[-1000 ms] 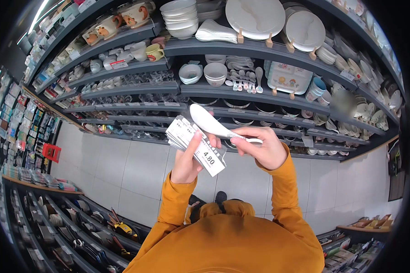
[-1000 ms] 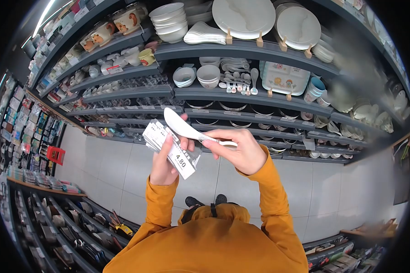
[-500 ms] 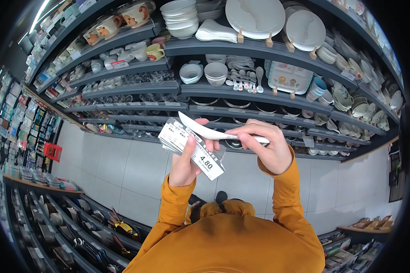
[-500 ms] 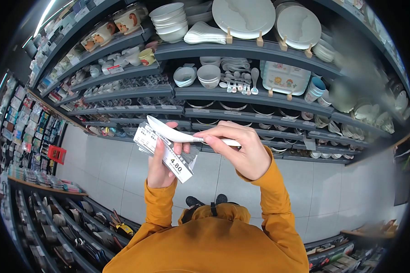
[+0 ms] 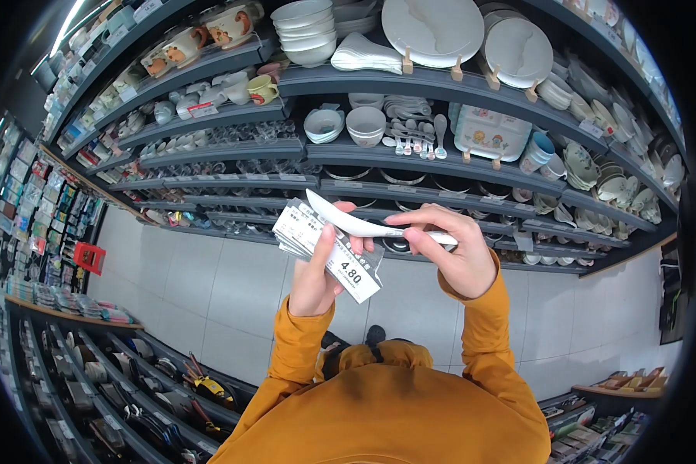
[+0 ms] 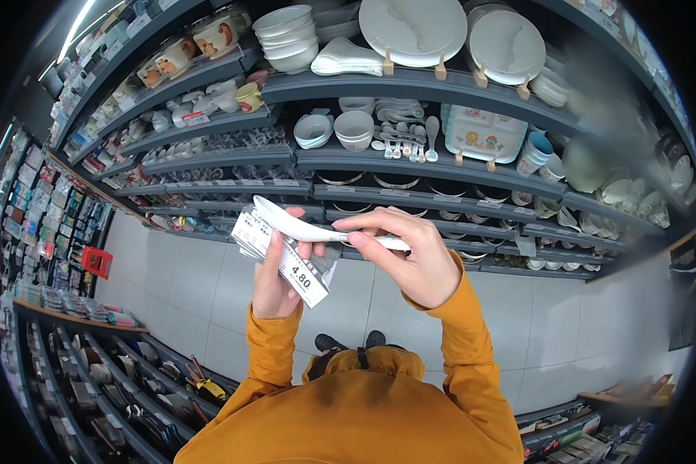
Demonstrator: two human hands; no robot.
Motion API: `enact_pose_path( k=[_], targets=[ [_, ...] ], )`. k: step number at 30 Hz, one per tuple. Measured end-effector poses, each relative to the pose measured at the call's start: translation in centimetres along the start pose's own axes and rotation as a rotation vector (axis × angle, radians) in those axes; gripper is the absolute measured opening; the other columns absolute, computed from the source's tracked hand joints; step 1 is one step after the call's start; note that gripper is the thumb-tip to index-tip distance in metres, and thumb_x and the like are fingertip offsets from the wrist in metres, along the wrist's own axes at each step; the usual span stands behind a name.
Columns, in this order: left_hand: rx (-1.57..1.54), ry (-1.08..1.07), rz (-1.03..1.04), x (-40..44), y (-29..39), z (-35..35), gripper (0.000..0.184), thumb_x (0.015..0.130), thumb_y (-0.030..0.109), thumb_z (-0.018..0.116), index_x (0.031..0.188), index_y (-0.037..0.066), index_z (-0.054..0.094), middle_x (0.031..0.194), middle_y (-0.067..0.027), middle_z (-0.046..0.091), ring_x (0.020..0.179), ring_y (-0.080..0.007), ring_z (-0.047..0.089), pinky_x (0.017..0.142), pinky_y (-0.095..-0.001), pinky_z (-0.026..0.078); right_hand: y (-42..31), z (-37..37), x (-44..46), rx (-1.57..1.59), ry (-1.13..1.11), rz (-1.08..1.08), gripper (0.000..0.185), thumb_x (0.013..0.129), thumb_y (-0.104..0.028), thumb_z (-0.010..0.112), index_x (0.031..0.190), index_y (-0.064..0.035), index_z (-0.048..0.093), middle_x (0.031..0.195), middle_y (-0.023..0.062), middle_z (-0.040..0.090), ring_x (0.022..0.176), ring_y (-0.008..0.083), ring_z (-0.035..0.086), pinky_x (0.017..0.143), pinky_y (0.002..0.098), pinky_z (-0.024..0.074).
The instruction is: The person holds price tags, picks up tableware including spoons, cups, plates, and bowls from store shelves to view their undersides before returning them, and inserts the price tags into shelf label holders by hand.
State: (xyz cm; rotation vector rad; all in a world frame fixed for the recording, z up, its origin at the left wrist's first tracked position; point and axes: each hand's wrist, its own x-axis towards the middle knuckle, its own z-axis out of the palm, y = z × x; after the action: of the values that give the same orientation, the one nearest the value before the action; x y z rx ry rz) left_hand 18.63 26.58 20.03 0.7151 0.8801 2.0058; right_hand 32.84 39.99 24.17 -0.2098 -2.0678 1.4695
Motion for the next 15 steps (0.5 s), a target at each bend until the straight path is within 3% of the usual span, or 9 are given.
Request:
enact_pose_path(
  k=[4, 5, 7, 15],
  targets=[
    [0.123, 0.153, -0.024, 0.6, 0.1, 1.6, 0.044, 0.100, 0.032, 0.036, 0.131, 0.000, 0.037, 0.081, -0.0045, 0.053, 0.075, -0.0096, 0.055, 0.037, -0.0152, 0.035, 0.4, -0.5, 0.1, -0.016, -0.061, 0.070, 0.022, 0.092, -0.011, 0.055, 0.108, -0.0013, 0.065, 0.089, 0.0073, 0.064, 0.068, 0.0108, 0.054, 0.063, 0.0241, 0.0450],
    [0.159, 0.183, -0.015, 0.7, 0.0, 1.7, 0.045, 0.100, 0.033, 0.037, 0.131, 0.001, 0.040, 0.082, -0.0013, 0.055, 0.064, -0.0030, 0.052, 0.036, -0.0153, 0.029, 0.7, -0.5, 0.0, -0.007, -0.052, 0.071, 0.022, 0.092, -0.011, 0.054, 0.108, -0.0010, 0.065, 0.089, 0.0071, 0.064, 0.068, 0.0106, 0.054, 0.063, 0.0241, 0.0448],
    [0.158, 0.256, 0.002, 0.8, -0.5, 2.1, 0.044, 0.100, 0.034, 0.038, 0.130, 0.003, 0.043, 0.082, 0.0006, 0.055, 0.059, -0.0004, 0.048, 0.036, -0.0155, 0.027, 1.0, -0.6, 0.0, 0.003, -0.045, 0.073, 0.022, 0.093, -0.012, 0.053, 0.109, -0.0008, 0.065, 0.089, 0.0068, 0.064, 0.067, 0.0102, 0.053, 0.062, 0.0240, 0.0443],
    [0.125, 0.252, -0.024, 1.2, -1.2, 2.4, 0.045, 0.100, 0.035, 0.037, 0.134, 0.005, 0.041, 0.084, 0.0014, 0.056, 0.060, 0.0008, 0.047, 0.037, -0.0158, 0.027, 1.4, -1.1, -0.2, 0.001, -0.029, 0.073, 0.022, 0.093, -0.010, 0.052, 0.109, -0.0004, 0.065, 0.079, 0.0046, 0.058, 0.064, 0.0102, 0.048, 0.060, 0.0239, 0.0391]
  ],
)
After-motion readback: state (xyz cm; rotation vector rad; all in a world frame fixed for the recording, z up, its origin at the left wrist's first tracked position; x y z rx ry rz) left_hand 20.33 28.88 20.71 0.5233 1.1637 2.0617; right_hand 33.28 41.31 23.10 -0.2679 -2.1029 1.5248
